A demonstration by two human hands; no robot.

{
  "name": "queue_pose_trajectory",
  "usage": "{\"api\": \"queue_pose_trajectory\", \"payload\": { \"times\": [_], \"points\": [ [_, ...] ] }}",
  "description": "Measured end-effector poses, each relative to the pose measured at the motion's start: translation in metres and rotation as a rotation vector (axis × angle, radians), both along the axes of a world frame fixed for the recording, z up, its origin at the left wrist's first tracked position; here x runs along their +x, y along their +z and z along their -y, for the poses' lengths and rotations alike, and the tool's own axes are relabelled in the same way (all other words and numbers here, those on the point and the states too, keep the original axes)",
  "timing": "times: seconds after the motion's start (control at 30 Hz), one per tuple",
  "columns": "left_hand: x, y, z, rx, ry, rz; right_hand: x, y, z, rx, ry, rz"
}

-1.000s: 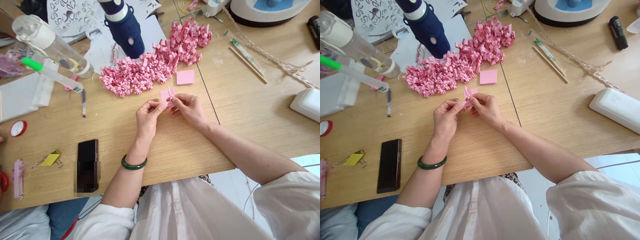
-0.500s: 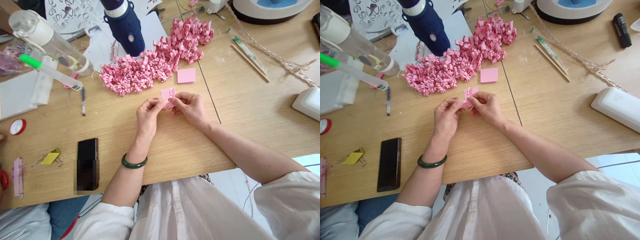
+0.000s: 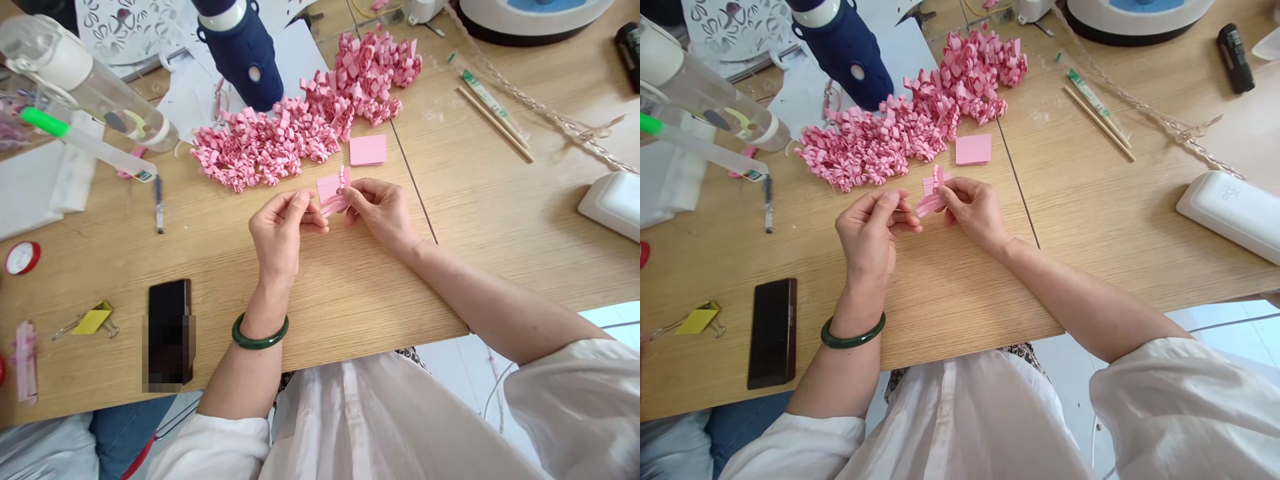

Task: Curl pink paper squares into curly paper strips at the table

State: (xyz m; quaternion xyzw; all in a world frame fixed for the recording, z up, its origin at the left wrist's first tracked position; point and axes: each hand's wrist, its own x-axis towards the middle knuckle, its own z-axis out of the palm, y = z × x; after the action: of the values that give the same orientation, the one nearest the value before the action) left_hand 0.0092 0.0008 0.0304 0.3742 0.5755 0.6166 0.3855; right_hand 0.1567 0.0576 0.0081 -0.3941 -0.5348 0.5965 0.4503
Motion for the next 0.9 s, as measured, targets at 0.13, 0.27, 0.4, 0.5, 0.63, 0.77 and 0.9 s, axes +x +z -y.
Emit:
{"api": "queue_pose_trajectory", "payload": {
  "times": [0.13,0.27,0.4,0.5,0.63,0.77,0.9],
  "points": [
    [0.003,-0.005,-0.001,-0.093,-0.045,0.051,0.000,0.000,-0.001,0.025,-0.019,0.003],
    [0.003,-0.007,-0.002,-0.129,-0.070,0.054,0.001,0.000,0.000,0.026,-0.007,0.019],
    [0.003,-0.009,-0.003,-0.130,-0.092,0.043,0.000,0.001,0.000,0.020,0.006,0.023],
    [0.001,-0.013,-0.004,-0.091,-0.099,0.015,0.000,0.002,0.001,0.009,0.021,0.013],
    [-0.001,-0.016,-0.004,-0.065,-0.103,-0.049,0.000,0.003,0.001,0.003,0.036,0.014],
    [-0.002,-0.016,-0.004,-0.083,-0.108,-0.070,0.000,0.003,0.001,-0.004,0.034,0.029],
    [0.000,-0.015,-0.004,-0.096,-0.086,-0.057,0.000,0.002,0.000,-0.010,0.042,0.032]
  ]
}}
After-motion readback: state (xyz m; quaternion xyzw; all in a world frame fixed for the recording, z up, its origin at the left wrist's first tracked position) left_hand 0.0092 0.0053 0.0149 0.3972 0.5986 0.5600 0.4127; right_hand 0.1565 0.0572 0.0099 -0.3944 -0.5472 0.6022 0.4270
